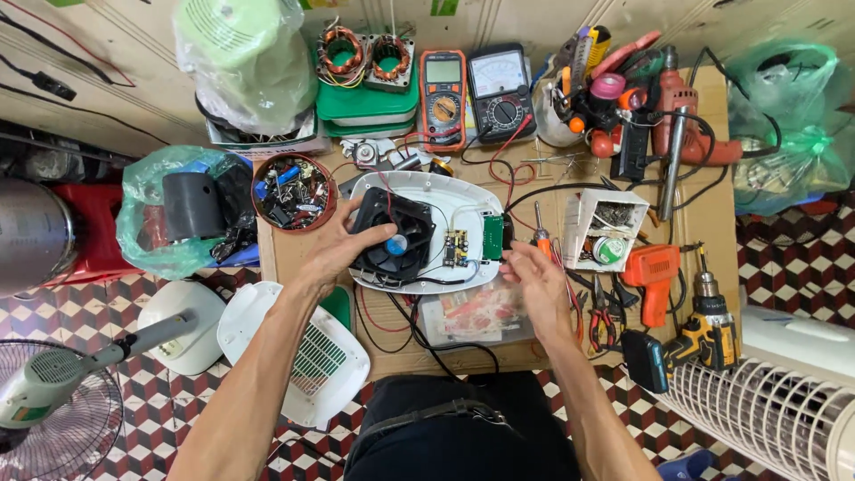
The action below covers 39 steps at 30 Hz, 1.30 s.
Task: Repairing a small portable heater by manipulating its internal heating and fan components using pliers and hands.
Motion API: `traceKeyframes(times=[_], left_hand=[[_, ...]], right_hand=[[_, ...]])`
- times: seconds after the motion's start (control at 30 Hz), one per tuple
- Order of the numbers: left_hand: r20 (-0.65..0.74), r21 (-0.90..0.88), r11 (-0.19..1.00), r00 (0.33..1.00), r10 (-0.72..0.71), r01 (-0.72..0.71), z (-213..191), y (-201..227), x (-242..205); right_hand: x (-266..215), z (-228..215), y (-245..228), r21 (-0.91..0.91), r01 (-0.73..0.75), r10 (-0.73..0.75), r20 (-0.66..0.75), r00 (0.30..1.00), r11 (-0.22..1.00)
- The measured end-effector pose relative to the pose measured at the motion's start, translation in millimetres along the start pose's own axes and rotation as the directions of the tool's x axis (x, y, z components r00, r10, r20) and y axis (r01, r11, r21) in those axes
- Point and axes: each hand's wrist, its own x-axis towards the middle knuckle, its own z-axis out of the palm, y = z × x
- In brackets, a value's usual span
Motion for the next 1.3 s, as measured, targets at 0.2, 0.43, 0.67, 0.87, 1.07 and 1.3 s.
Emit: traceKeyframes(times=[0.2, 0.43, 0.67, 0.87, 1.07, 1.3], left_hand=[[-0.031, -0.236, 0.971, 0.999, -0.035, 0.026, -11, -21, -8], [-0.069, -0.398, 0.913, 0.990, -0.126, 0.089, -11, -13, -27], [0.036, -0.604, 0.795, 0.998, -0.051, 0.063, 1, -25, -26], [0.013, -0.617, 0.785, 0.998, -0.069, 0.062, 2, -22, -24], [-0.096, -0.640, 0.768, 0.995, -0.034, -0.035, 3, -18, -18], [-0.104, -0.692, 0.718, 0.995, 0.002, -0.074, 11, -15, -17]], right_hand=[[-13, 19, 22, -0.017, -0.074, 0.075, 0.068, 0.995, 0.997], [-12, 42, 18, 0.116, -0.102, 0.074, 0.220, 0.973, 0.988], [-15, 59, 5, -0.035, -0.056, 0.064, 0.298, 0.952, 0.998], [-14, 69, -17, -0.309, -0.037, 0.183, 0.459, 0.869, 0.950], [-11, 58, -10, -0.569, 0.269, 0.045, 0.476, 0.879, 0.777], [-34, 56, -33, -0.600, 0.326, 0.064, 0.536, 0.842, 0.731]])
